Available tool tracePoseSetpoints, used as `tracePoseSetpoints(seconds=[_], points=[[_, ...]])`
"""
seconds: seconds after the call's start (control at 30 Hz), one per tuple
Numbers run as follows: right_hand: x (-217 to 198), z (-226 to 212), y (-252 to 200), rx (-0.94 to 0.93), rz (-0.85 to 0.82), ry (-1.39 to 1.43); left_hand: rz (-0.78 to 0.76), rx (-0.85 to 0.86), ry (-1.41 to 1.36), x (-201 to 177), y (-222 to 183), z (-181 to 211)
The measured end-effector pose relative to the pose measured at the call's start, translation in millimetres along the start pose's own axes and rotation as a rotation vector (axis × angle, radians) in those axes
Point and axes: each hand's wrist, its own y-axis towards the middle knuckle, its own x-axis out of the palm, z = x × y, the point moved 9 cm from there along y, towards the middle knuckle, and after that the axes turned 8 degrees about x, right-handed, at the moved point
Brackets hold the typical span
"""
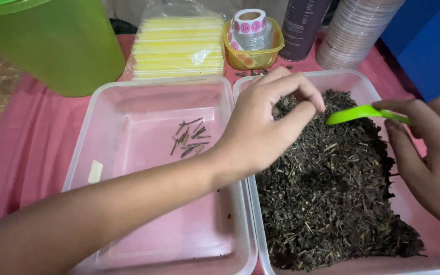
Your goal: Sorting tea leaves by manually removing stems and twigs into a separate container
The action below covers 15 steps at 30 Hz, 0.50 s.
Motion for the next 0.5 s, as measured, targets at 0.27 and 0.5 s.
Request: tracePoseSetpoints(seconds=[0.27,0.5], points=[[6,-11,1,-0.031,-0.103,0.098,-0.266,0.045,0.464,20,-6,13],[5,-32,-1,-0.177,-0.252,0.099,-0.272,0.088,0.476,25,-11,12]])
